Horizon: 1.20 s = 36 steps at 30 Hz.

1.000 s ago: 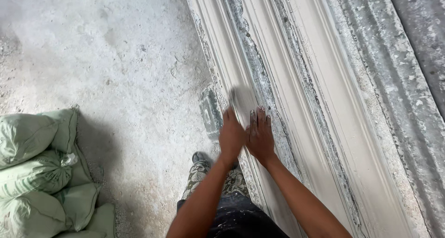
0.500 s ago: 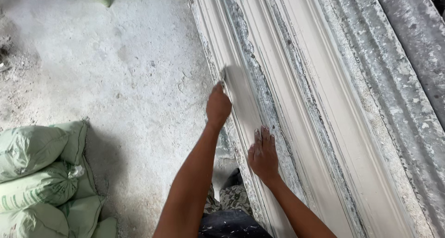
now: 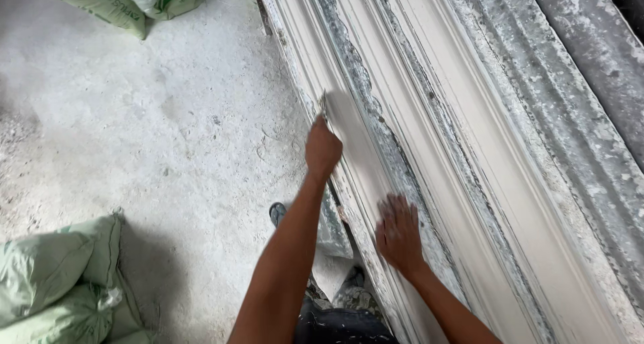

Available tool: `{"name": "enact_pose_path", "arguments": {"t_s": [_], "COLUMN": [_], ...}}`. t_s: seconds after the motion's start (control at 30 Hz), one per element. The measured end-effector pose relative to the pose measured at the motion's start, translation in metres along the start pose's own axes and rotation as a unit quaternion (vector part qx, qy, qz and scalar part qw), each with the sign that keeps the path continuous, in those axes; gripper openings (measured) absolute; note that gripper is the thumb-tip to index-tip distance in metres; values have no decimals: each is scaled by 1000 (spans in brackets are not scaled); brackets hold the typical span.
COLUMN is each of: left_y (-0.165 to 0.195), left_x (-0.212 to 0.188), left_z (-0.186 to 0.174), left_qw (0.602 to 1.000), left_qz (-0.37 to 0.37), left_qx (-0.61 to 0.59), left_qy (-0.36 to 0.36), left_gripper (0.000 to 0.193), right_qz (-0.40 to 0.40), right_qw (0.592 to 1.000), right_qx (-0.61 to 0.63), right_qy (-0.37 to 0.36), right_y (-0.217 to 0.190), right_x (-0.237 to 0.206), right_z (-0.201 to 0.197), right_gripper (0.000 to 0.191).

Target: The person scrapes excess dried plaster from the grooves and edges of long decorative cornice moldings using a small handheld scraper, working along each piece section by section. They reposition a work board and move between stacked molding pieces, brushing loose plaster off with their hand as they go.

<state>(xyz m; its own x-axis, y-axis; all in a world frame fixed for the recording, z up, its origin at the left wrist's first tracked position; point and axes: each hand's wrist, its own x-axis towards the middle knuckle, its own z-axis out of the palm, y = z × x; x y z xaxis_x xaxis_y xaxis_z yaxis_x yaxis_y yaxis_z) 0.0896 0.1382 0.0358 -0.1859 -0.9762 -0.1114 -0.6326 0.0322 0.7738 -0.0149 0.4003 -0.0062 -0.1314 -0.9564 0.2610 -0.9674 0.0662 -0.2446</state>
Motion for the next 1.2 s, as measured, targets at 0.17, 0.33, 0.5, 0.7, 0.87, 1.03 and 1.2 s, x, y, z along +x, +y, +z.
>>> {"name": "enact_pose_path", "arguments": {"t_s": [0.17, 0.33, 0.5, 0.7, 0.87, 1.03, 1.2], "left_y": [-4, -10, 3, 8, -2, -2, 6], "left_x": [5, 135, 122, 220, 237, 235, 307], "left_z": [5, -32, -45, -63, -64, -63, -76], "left_qw": [1000, 999, 996, 995, 990, 999, 997], "left_qz": [-9, 1, -23, -46, -74, 12, -20], "left_qx": [11, -10, -3, -17, -12, 5, -9], "left_qy": [-25, -31, -89, -85, -118, -49, -79], "left_gripper": [60, 59, 82, 60, 45, 59, 60], "right_qz": [-3, 1, 33, 42, 67, 67, 32], "right_qw": [998, 998, 996, 997, 997, 997, 998], "right_qx": [43, 42, 45, 33, 4, 12, 4], "right_qy": [49, 52, 64, 57, 36, 33, 54], "right_y": [-5, -18, -30, -36, -41, -42, -42], "right_x": [167, 284, 306, 316, 320, 322, 326], "right_z": [49, 88, 87, 74, 73, 71, 71], "right_gripper": [42, 45, 43, 45, 46, 47, 46]}}
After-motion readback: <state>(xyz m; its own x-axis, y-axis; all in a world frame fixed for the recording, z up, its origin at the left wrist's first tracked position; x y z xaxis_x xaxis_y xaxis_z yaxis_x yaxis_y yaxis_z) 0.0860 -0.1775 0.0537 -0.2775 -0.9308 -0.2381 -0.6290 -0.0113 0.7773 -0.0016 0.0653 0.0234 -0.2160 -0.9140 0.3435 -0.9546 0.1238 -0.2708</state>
